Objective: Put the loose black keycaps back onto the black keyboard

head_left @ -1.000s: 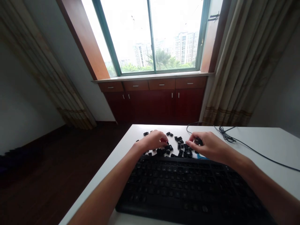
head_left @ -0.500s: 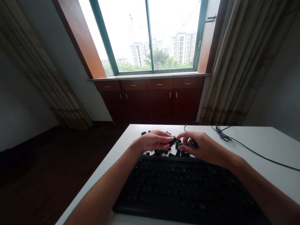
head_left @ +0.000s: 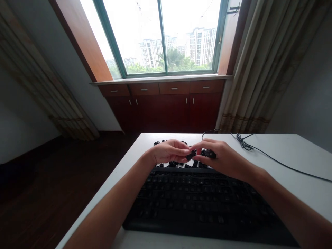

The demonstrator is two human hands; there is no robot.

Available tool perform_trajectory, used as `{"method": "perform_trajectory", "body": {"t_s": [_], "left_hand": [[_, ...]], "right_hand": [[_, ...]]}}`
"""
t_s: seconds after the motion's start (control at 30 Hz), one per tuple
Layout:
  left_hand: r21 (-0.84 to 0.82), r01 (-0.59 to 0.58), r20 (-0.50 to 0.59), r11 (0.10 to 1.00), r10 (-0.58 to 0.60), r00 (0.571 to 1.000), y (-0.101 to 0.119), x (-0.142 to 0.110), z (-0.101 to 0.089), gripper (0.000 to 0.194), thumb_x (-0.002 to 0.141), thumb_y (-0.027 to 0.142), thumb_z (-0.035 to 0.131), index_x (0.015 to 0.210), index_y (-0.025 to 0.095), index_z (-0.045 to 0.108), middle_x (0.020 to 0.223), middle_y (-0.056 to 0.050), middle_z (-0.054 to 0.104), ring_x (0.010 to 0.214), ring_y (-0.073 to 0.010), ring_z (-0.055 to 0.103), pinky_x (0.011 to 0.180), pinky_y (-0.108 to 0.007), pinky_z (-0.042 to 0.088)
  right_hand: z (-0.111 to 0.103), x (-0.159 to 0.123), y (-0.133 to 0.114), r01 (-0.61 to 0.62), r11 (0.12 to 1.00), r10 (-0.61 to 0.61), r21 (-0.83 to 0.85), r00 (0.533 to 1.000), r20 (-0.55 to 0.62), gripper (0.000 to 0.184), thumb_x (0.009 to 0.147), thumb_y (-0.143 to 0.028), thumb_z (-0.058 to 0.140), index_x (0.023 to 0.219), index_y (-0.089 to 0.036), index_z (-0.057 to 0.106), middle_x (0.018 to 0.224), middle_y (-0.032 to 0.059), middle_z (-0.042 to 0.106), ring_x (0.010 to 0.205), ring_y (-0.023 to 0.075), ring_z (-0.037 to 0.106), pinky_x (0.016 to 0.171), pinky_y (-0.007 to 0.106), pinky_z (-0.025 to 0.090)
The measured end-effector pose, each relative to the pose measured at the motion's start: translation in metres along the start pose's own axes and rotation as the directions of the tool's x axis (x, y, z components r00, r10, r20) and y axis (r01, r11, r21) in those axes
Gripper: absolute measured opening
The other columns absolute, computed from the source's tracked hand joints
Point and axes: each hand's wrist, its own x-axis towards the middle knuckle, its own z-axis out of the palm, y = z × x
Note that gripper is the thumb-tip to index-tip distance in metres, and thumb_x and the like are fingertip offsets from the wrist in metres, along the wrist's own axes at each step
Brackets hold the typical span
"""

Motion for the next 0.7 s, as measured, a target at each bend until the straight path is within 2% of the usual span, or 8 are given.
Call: {"method": "perform_trajectory", "body": {"t_s": [0.23,0.33,0.47,0.7], "left_hand": [[0.118,0.007,-0.013,0.993,-0.006,1.0,0.004,0.0,0.01,0.035,0.074,0.031,0.087,0.102,0.012,0.078,0.091,-0.007,0.075,0.08,-0.0118,0.07,0.081,-0.022,0.059],[0.165,0.017,-0.049,0.986,-0.009,0.999,0.005,0.001,0.011,0.038,0.073,0.034,0.087,0.105,0.014,0.078,0.094,-0.008,0.076,0.082,-0.0134,0.071,0.083,-0.024,0.058],[0.309,0.039,-0.075,0.95,-0.016,0.997,0.006,-0.001,0.01,0.04,0.073,0.035,0.086,0.107,0.016,0.078,0.096,-0.007,0.077,0.085,-0.0168,0.071,0.087,-0.031,0.058],[0.516,0.019,0.048,0.857,-0.051,0.998,0.017,-0.013,0.013,0.032,0.079,0.032,0.079,0.109,0.021,0.077,0.108,-0.006,0.075,0.099,-0.0202,0.069,0.086,-0.031,0.057]], "right_hand": [[0.0,0.0,0.0,-0.004,1.0,0.003,-0.014,0.999,-0.035,0.013,0.091,-0.031,0.07,0.101,-0.024,0.072,0.095,0.0016,0.071,0.083,0.016,0.065,0.072,0.027,0.047],[0.001,0.0,0.0,-0.04,0.999,0.039,-0.011,0.998,-0.041,0.011,0.09,-0.032,0.07,0.096,-0.022,0.071,0.094,0.0025,0.071,0.082,0.0163,0.064,0.072,0.027,0.047],[0.004,0.0,0.0,-0.079,0.996,0.079,-0.043,0.997,-0.005,0.013,0.089,-0.034,0.07,0.095,-0.022,0.071,0.093,0.0036,0.072,0.082,0.018,0.064,0.071,0.029,0.046],[0.006,-0.003,0.0,-0.17,0.984,0.174,-0.055,0.981,0.086,0.014,0.088,-0.034,0.067,0.095,-0.022,0.068,0.085,0.0008,0.072,0.073,0.0154,0.063,0.064,0.026,0.044]]}}
